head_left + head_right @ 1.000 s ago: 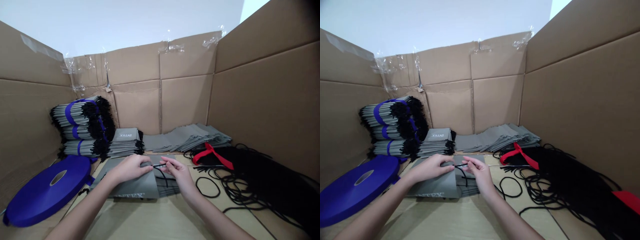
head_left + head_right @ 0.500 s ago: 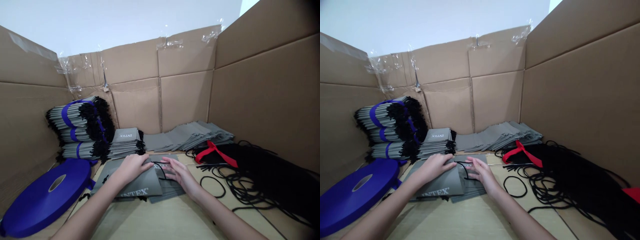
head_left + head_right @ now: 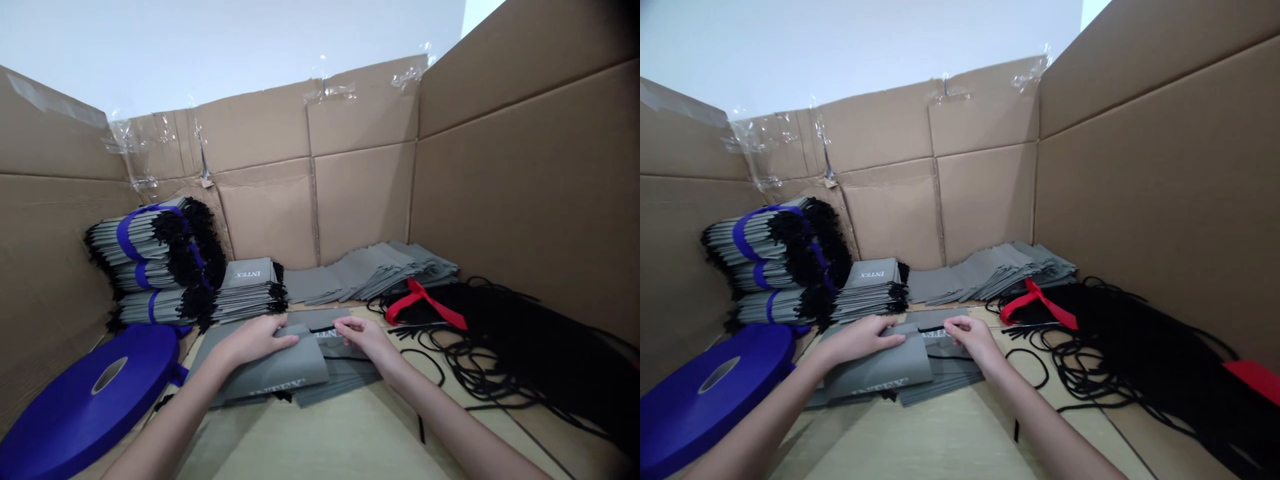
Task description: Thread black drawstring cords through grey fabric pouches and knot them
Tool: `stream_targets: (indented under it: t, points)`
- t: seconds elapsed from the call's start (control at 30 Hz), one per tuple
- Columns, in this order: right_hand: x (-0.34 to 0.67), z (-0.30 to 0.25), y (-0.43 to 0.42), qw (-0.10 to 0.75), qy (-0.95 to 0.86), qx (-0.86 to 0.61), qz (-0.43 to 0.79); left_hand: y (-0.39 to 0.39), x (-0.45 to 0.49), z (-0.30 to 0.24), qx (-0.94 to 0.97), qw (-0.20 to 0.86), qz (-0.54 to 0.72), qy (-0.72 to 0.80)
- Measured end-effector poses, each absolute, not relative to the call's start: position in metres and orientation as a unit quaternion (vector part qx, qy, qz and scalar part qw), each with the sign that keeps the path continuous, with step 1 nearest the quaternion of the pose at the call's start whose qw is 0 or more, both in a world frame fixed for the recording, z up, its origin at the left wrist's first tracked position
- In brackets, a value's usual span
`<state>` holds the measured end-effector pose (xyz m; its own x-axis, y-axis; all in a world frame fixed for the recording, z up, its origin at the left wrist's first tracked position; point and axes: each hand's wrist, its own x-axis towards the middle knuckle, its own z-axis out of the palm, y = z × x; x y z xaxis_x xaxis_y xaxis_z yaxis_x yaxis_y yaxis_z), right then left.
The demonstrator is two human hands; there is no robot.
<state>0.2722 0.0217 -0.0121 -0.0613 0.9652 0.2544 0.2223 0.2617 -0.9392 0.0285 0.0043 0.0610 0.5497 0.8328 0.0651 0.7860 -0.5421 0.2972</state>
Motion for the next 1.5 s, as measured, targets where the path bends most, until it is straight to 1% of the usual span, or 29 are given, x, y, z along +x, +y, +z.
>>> stream_targets:
  t: [0.17, 0.27, 0.4, 0.5, 0.63, 1.0, 1.27, 1.4, 1.5]
  points:
    - [0.291, -0.006, 0.031, 0.491, -0.673, -0.518, 0.195, 0.023, 0.007, 0.06, 0.869, 0.162, 0.073, 0.462]
    - [0.294, -0.002, 0.028, 0.47, -0.699, -0.527, 0.11, 0.031, 0.0, 0.058, 0.869, 0.185, 0.078, 0.452]
    - [0.294, 0.0, 0.022, 0.43, -0.727, -0.535, 0.034, 0.036, -0.005, 0.057, 0.864, 0.175, 0.105, 0.46]
    - [0.296, 0.001, 0.02, 0.406, -0.738, -0.54, 0.008, 0.037, -0.006, 0.059, 0.866, 0.173, 0.134, 0.45]
    - [0.299, 0.001, 0.019, 0.396, -0.744, -0.537, 0.008, 0.037, -0.007, 0.061, 0.867, 0.179, 0.163, 0.436]
    - [0.312, 0.001, 0.027, 0.404, -0.767, -0.491, 0.087, 0.043, -0.017, 0.063, 0.865, 0.198, 0.184, 0.422]
    - [0.312, 0.009, 0.02, 0.432, -0.761, -0.472, 0.109, 0.038, -0.016, 0.067, 0.866, 0.177, 0.193, 0.426]
    - [0.307, 0.008, 0.018, 0.463, -0.746, -0.459, 0.136, 0.038, -0.014, 0.067, 0.867, 0.199, 0.167, 0.426]
    - [0.302, 0.01, 0.015, 0.49, -0.728, -0.451, 0.159, 0.037, -0.012, 0.062, 0.862, 0.239, 0.126, 0.429]
